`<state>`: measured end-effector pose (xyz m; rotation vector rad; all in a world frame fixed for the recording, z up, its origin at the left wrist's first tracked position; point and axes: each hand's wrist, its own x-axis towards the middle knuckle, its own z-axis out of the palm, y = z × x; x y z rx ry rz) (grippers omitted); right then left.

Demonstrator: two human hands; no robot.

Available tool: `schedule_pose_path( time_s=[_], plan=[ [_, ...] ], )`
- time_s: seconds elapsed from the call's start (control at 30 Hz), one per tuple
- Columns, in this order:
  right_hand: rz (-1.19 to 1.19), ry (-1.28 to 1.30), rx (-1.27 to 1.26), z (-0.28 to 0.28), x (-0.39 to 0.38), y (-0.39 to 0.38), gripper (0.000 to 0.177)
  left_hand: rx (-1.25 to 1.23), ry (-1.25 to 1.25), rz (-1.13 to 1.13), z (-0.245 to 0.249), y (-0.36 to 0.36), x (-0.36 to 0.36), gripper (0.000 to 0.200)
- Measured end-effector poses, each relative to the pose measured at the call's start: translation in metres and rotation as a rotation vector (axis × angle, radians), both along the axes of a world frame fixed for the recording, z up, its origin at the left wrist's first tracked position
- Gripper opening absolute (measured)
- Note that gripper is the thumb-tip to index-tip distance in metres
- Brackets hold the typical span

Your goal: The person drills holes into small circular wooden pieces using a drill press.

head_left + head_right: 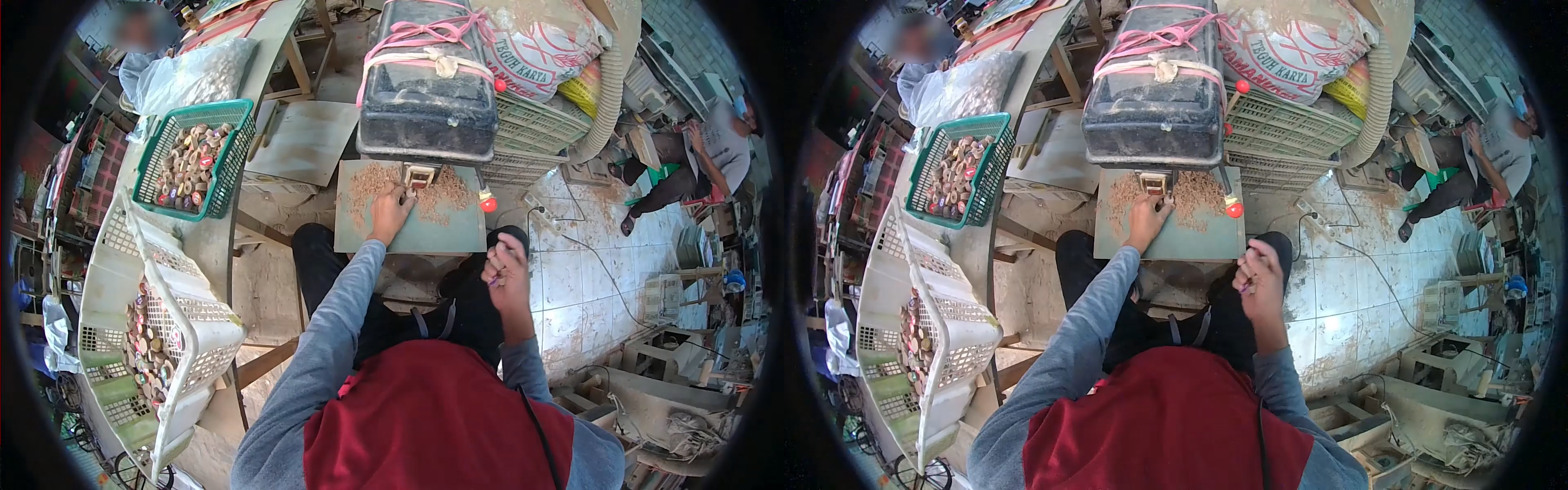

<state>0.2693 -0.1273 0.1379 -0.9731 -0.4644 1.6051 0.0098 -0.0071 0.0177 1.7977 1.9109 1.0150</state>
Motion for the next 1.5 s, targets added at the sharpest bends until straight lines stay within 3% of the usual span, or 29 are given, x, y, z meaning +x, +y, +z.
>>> schedule_pose_path(
  time_s=[0.13,0.27,0.4,0.47,0.67,1.5],
  plan=[
    [-0.014,-0.451,0.066,0.036,0.0,0.028,0.022,0.027,-0.037,-0.007,-0.002,0.0,-0.001,0.031],
    [0.036,-0.501,0.04,0.047,-0.007,0.056,0.024,0.037,0.018,-0.009,-0.003,0.0,-0.002,0.031],
    [0.13,-0.504,-0.03,0.056,-0.012,0.067,0.022,0.031,0.007,-0.019,0.0,-0.001,-0.002,0.03],
    [0.172,-0.376,-0.08,0.056,-0.01,0.067,0.025,0.043,0.023,-0.022,-0.001,-0.001,-0.003,0.03],
    [0.312,-0.493,-0.024,0.057,-0.011,0.066,0.03,0.096,0.04,-0.017,-0.002,-0.003,-0.001,0.029],
    [0.278,-0.375,-0.076,-0.016,-0.021,0.132,0.032,0.009,0.043,-0.001,0.002,-0.001,-0.002,0.031]
  ],
)
